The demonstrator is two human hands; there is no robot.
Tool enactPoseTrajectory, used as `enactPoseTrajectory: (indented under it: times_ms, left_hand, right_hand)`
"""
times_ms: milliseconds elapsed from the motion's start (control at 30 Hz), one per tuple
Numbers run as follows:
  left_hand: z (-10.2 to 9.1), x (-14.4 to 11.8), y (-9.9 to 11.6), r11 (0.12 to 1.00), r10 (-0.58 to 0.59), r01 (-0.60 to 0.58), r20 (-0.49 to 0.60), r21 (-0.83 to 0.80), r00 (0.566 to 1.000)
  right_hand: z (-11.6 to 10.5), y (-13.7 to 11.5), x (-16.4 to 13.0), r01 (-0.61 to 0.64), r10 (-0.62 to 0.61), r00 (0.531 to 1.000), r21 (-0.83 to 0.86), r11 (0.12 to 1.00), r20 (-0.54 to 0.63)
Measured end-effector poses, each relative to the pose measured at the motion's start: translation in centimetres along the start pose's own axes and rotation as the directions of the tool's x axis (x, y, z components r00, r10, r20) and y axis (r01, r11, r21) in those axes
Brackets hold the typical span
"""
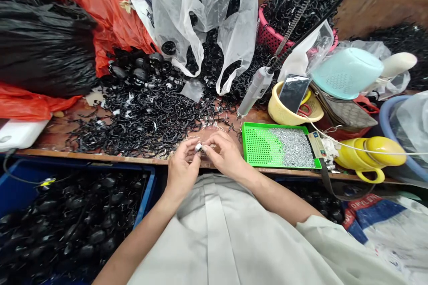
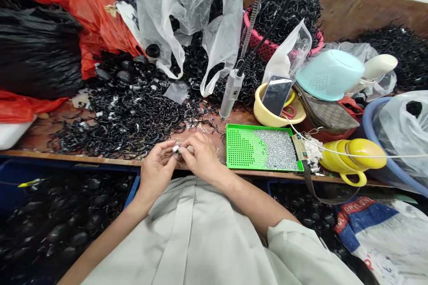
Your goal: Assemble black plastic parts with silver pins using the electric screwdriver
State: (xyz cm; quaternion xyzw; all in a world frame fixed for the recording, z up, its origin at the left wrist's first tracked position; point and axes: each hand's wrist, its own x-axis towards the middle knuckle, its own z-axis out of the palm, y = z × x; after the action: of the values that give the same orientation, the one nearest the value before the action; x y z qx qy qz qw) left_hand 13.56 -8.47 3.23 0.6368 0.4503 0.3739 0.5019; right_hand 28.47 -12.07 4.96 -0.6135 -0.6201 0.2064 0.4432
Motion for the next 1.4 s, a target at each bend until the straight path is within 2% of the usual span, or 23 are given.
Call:
enactPoseTrajectory:
  times_ms: [133, 333, 400, 467, 600, 700, 833, 900, 967, 1067, 1133, 1167, 1233, 1300, 1333, 1400]
  left_hand:
    - [-0.5, -0.1, -0.8, 0.98, 0.1, -0.091, -0.042, 0.176, 0.994]
    - [-0.5, -0.5, -0.3, 0.918, 0.218, -0.192, -0.036, 0.347, 0.975]
    - [-0.5, -0.6, 0.0, 0.941, 0.177, -0.156, -0.043, 0.299, 0.983]
    - [-0.5, -0.7, 0.1, 0.979, 0.086, -0.078, -0.034, 0.19, 0.996]
    - [-0.8, -0.7, 0.1, 0.998, -0.038, 0.037, 0.005, 0.048, 0.999]
    - [-1.1, -0.5, 0.3, 0.996, -0.076, 0.079, 0.092, -0.032, 0.993]
    - [-1.7, 0.0, 1.0, 0.979, -0.116, 0.155, 0.262, -0.132, 0.958]
    - [-2.1, 0.0, 1.3, 0.986, -0.098, 0.133, 0.303, -0.097, 0.948]
    - [-2.4, -0.1, 1.5, 0.996, -0.074, 0.086, 0.286, -0.028, 0.955]
    - [-2.5, 0.0, 1.9, 0.997, -0.046, 0.034, 0.194, 0.062, 0.98]
    - [-2.5, 0.2, 1.9, 0.998, -0.063, 0.064, 0.17, -0.005, 0.984]
    - [-2.4, 0.4, 1.8, 0.991, -0.096, 0.111, 0.172, -0.078, 0.98]
    - [-2.2, 0.6, 1.5, 0.939, -0.2, 0.243, 0.188, -0.244, 0.962]
    - [-2.0, 0.7, 1.2, 0.859, -0.302, 0.356, 0.196, -0.368, 0.933]
    - [-1.9, 0.8, 1.1, 0.829, -0.335, 0.389, 0.2, -0.402, 0.921]
    - [-1.9, 1.1, 1.0, 0.827, -0.348, 0.412, 0.227, -0.383, 0.91]
  right_hand:
    - [0.2, 0.0, -0.2, -0.05, 0.058, 0.995, -0.106, 0.993, 0.076]
    - [0.3, 0.1, -0.2, -0.103, 0.108, 0.989, -0.053, 0.993, 0.097]
    - [0.5, 0.1, -0.2, -0.13, 0.129, 0.99, -0.002, 0.992, 0.064]
    - [0.7, 0.0, -0.3, -0.142, 0.14, 0.99, 0.062, 0.988, 0.028]
    - [0.8, -0.2, -0.5, -0.087, 0.082, 0.996, 0.167, 0.982, 0.037]
    - [0.1, -0.4, -0.3, -0.014, -0.008, 0.991, 0.17, 0.985, 0.131]
    - [-1.5, -0.7, 0.7, 0.044, -0.088, 0.946, 0.148, 0.988, 0.312]
    - [-1.9, -0.6, 1.3, -0.013, -0.06, 0.925, 0.189, 0.982, 0.375]
    - [-1.6, -0.2, 1.8, -0.112, -0.005, 0.91, 0.257, 0.96, 0.415]
    - [-0.4, 0.4, 1.8, -0.234, 0.102, 0.922, 0.329, 0.915, 0.373]
    - [0.4, 0.6, 1.5, -0.25, 0.148, 0.943, 0.341, 0.906, 0.298]
    - [0.7, 0.6, 1.2, -0.218, 0.133, 0.957, 0.33, 0.918, 0.259]
    - [1.0, 0.3, 0.8, -0.068, 0.014, 0.978, 0.257, 0.964, 0.207]
    - [1.2, 0.0, 0.5, 0.119, -0.143, 0.965, 0.119, 0.986, 0.219]
    - [1.3, -0.1, 0.4, 0.188, -0.192, 0.952, 0.043, 0.981, 0.238]
    - [1.7, 0.1, 0.4, 0.235, -0.207, 0.949, -0.095, 0.967, 0.236]
